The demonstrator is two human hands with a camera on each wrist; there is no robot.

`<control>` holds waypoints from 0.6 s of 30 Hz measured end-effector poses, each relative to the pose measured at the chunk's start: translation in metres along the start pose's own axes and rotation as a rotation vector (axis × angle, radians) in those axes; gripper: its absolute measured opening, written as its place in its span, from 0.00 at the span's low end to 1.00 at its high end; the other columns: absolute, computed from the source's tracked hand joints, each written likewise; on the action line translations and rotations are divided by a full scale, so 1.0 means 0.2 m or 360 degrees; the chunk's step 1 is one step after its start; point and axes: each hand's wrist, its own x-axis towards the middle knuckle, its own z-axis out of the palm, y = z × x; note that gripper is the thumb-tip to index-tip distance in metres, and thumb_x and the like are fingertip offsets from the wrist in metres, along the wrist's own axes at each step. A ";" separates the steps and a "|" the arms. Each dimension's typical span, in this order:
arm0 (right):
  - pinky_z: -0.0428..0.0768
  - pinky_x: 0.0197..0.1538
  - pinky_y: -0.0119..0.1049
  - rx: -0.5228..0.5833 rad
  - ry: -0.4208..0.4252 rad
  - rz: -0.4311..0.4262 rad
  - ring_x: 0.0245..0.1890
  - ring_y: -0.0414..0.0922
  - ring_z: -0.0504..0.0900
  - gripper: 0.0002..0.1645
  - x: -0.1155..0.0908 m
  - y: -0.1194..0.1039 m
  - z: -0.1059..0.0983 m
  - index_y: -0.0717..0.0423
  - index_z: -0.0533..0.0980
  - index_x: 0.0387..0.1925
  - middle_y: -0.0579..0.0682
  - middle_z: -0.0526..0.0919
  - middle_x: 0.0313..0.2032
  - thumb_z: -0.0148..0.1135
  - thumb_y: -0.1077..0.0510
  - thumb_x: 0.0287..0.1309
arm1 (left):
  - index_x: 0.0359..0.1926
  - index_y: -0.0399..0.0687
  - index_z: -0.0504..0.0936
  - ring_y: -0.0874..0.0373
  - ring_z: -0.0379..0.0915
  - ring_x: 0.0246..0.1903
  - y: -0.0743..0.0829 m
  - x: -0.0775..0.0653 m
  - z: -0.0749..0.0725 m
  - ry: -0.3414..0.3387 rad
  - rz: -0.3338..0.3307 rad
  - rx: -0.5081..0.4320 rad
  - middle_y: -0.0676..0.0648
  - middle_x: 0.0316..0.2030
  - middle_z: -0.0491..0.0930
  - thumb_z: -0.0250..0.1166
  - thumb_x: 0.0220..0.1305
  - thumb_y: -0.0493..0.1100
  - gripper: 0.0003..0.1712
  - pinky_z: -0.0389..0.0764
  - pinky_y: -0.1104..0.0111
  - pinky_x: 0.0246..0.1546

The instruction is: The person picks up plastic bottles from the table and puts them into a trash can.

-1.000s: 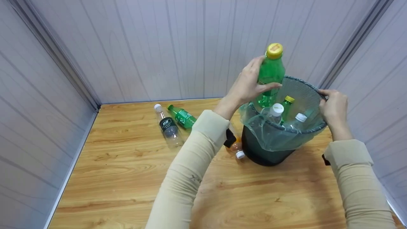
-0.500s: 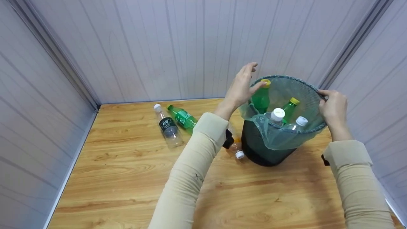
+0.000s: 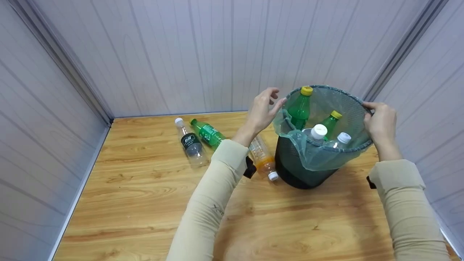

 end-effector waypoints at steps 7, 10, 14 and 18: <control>0.70 0.43 0.55 -0.0001 -0.0048 0.0056 0.44 0.65 0.70 0.20 0.00 0.00 -0.01 0.68 0.72 0.49 0.70 0.71 0.48 0.44 0.73 0.55 | 0.52 0.41 0.70 0.58 0.71 0.39 -0.11 -0.09 0.05 -0.0018 -0.0040 0.0011 0.45 0.42 0.74 0.52 0.64 0.49 0.21 0.72 0.73 0.40; 0.70 0.43 0.55 0.0002 -0.0063 0.0075 0.45 0.65 0.70 0.20 0.00 0.01 -0.01 0.68 0.71 0.50 0.70 0.70 0.49 0.44 0.73 0.54 | 0.51 0.40 0.70 0.57 0.71 0.39 -0.17 -0.13 0.07 -0.0030 -0.0066 0.0015 0.44 0.42 0.74 0.53 0.63 0.48 0.20 0.72 0.74 0.40; 0.70 0.44 0.55 -0.0002 -0.0070 0.0086 0.44 0.65 0.70 0.21 -0.01 0.01 -0.02 0.67 0.71 0.50 0.70 0.70 0.49 0.44 0.73 0.54 | 0.51 0.38 0.70 0.54 0.71 0.40 -0.24 -0.19 0.11 -0.0079 -0.0088 0.0031 0.42 0.42 0.74 0.56 0.62 0.44 0.19 0.72 0.73 0.41; 0.69 0.47 0.55 -0.0013 -0.0067 0.0082 0.46 0.65 0.69 0.20 -0.01 0.01 -0.02 0.68 0.72 0.50 0.70 0.71 0.48 0.45 0.73 0.54 | 0.52 0.37 0.69 0.53 0.71 0.42 -0.31 -0.27 0.15 -0.0173 -0.0119 0.0088 0.42 0.43 0.74 0.58 0.59 0.40 0.20 0.72 0.72 0.43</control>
